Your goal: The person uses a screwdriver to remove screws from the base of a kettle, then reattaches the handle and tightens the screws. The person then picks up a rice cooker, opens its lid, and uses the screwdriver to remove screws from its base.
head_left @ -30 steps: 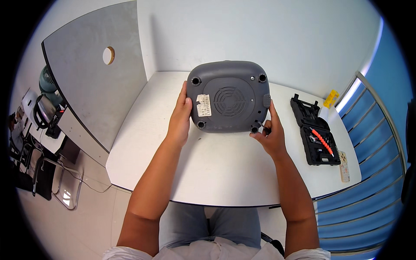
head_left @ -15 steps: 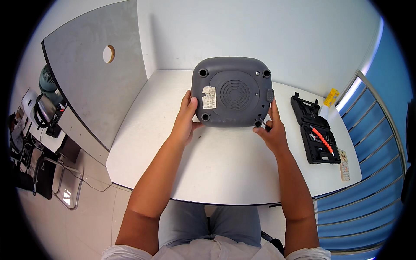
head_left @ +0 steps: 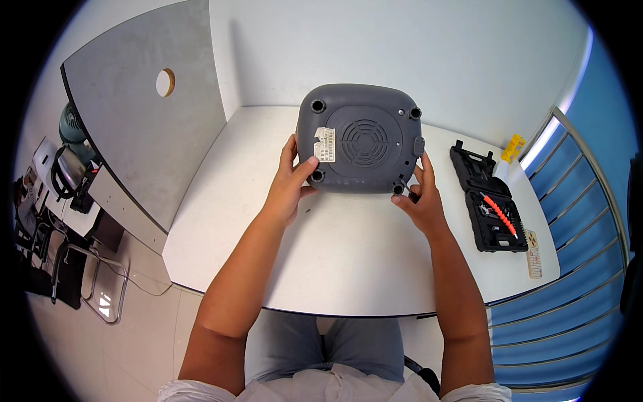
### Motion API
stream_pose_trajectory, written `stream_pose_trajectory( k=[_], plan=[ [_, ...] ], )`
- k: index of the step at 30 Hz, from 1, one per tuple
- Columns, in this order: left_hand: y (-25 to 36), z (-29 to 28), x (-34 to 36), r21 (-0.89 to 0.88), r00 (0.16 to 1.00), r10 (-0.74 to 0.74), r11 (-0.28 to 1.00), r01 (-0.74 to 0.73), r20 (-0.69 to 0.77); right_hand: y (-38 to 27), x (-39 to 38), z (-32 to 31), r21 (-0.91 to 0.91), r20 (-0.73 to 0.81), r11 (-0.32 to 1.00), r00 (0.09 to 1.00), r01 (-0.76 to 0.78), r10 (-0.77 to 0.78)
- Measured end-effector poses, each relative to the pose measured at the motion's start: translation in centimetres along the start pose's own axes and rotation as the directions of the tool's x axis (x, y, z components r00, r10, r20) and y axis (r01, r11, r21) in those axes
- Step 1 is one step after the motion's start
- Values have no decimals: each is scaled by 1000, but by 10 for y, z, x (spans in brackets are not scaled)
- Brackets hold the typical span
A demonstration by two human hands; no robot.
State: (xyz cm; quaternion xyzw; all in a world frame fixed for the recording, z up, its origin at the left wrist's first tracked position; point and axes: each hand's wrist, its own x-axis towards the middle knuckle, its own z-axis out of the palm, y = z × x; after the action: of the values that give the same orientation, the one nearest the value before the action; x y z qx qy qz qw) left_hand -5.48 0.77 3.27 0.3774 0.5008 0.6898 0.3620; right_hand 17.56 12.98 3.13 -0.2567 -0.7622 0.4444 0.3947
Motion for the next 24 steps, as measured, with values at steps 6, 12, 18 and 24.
stream_pose_trajectory(
  k=[6, 12, 18, 24],
  plan=[
    [-3, -1, 2, -4, 1000, 1, 1000, -1, -13, 2, 0, -7, 58, 54, 998, 998, 26, -29],
    [-5, -1, 2, -76, 998, -4, 997, -1, -65, 1, 1, -14, 235, 136, 968, 989, -92, 62],
    [-22, -13, 15, 13, 993, 106, 994, -105, -54, -1, -2, -2, 199, 167, 972, 982, -126, 93],
    [-37, -24, 27, 146, 976, 213, 966, -216, 34, 10, 1, -2, 179, 155, 983, 988, -40, 12]
  ],
)
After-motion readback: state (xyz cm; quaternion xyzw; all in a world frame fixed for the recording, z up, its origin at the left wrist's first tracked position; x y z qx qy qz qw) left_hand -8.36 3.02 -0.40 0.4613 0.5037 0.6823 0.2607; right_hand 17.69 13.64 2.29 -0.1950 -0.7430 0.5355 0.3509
